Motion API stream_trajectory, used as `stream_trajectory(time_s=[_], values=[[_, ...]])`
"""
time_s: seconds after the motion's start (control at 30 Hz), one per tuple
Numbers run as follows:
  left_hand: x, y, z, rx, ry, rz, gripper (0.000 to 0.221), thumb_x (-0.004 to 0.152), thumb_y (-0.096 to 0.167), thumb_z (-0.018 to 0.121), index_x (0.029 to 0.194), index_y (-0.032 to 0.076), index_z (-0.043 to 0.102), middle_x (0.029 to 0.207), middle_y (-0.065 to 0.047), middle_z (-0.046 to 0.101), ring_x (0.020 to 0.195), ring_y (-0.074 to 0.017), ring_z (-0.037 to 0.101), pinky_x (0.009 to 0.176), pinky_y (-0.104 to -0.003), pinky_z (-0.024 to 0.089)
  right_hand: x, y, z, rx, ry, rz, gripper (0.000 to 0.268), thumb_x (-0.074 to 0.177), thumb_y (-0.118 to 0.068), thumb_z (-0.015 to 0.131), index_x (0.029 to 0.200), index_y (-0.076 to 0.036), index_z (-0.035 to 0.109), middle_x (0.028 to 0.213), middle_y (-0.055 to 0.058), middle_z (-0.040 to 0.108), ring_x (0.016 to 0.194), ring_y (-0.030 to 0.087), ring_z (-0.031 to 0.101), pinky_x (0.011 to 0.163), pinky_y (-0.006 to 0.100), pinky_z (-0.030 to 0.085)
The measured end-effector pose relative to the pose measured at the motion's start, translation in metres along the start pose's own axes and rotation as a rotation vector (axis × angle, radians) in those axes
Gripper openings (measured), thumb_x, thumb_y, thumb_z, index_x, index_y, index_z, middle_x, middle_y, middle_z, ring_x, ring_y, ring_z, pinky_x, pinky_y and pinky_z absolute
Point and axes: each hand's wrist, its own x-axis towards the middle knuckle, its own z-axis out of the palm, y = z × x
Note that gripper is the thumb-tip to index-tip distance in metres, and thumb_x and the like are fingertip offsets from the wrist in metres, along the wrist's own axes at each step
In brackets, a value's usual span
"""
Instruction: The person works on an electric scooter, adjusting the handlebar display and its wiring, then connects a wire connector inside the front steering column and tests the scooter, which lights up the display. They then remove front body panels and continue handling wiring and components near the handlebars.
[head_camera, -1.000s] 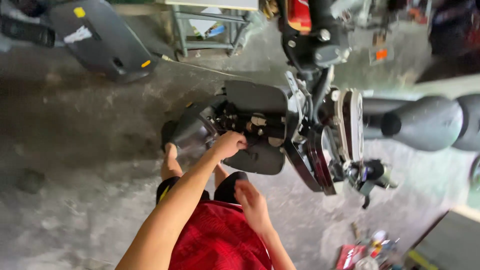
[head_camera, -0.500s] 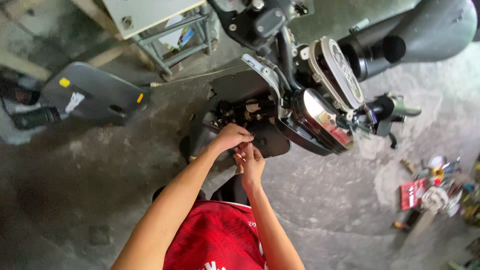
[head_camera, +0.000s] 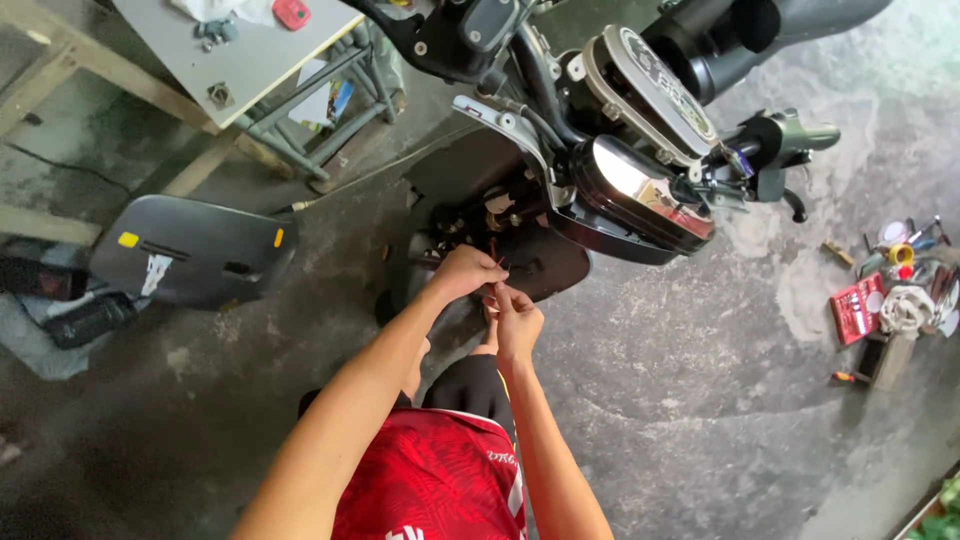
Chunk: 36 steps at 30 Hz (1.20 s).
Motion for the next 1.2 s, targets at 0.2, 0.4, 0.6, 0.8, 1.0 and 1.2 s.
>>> stream_trajectory(time_s=[0.2, 0.4, 0.6, 0.8, 1.0, 1.2], values=[[0.010, -0.004, 0.001, 0.091, -0.057, 0.003, 0.026, 0.083, 0.030, 0.079, 0.079, 0.004, 0.081, 0.066, -0.009, 0.073, 0.058, -0.0137, 0.065, 0.059, -0.034, 0.049, -0.004, -0.001, 0.006, -0.092, 0.089, -0.014, 0.023, 0.096, -0.019, 0.073, 0.095, 0.003, 0.079, 0.081, 0.007, 0.077, 0.073, 0.011, 0.069, 0.065, 0.026, 0.050], [0.007, -0.013, 0.002, 0.096, 0.029, 0.059, 0.039, 0.086, 0.031, 0.080, 0.067, -0.001, 0.069, 0.052, -0.008, 0.054, 0.050, -0.0130, 0.044, 0.051, -0.039, 0.037, -0.003, 0.042, -0.002, 0.040, 0.081, -0.091, 0.019, 0.095, -0.012, 0.073, 0.089, 0.006, 0.077, 0.075, 0.005, 0.071, 0.067, 0.011, 0.062, 0.061, 0.027, 0.050], [0.018, -0.043, 0.006, -0.001, -0.007, 0.109, 0.041, 0.091, 0.026, 0.081, 0.066, -0.003, 0.066, 0.056, -0.002, 0.049, 0.055, -0.0087, 0.041, 0.050, -0.036, 0.034, 0.001, 0.049, -0.014, 0.332, -0.041, 0.159, 0.026, 0.100, -0.023, 0.060, 0.104, 0.000, 0.073, 0.091, 0.004, 0.076, 0.074, 0.012, 0.068, 0.062, 0.026, 0.047], [0.004, -0.019, 0.006, -0.176, -0.056, 0.026, 0.026, 0.090, 0.023, 0.074, 0.078, 0.000, 0.077, 0.064, -0.001, 0.070, 0.056, -0.0077, 0.060, 0.053, -0.029, 0.046, 0.006, 0.004, -0.006, 0.369, -0.197, 0.303, 0.030, 0.104, -0.032, 0.062, 0.107, -0.003, 0.071, 0.088, -0.001, 0.069, 0.079, 0.009, 0.066, 0.068, 0.025, 0.052], [-0.007, -0.001, 0.004, -0.040, -0.003, 0.010, 0.029, 0.087, 0.025, 0.077, 0.075, -0.001, 0.075, 0.060, -0.005, 0.067, 0.053, -0.0108, 0.059, 0.052, -0.034, 0.046, 0.015, 0.047, -0.009, 0.152, -0.109, 0.111, 0.028, 0.101, -0.026, 0.069, 0.098, 0.001, 0.075, 0.085, 0.004, 0.074, 0.071, 0.010, 0.063, 0.063, 0.026, 0.047], [-0.008, -0.011, 0.008, 0.087, 0.145, 0.099, 0.029, 0.088, 0.030, 0.077, 0.083, 0.001, 0.077, 0.061, -0.007, 0.067, 0.055, -0.0134, 0.057, 0.056, -0.036, 0.045, -0.010, 0.039, -0.007, 0.146, -0.023, 0.262, 0.035, 0.099, -0.032, 0.060, 0.103, -0.001, 0.076, 0.092, 0.004, 0.078, 0.074, 0.011, 0.068, 0.066, 0.027, 0.050]])
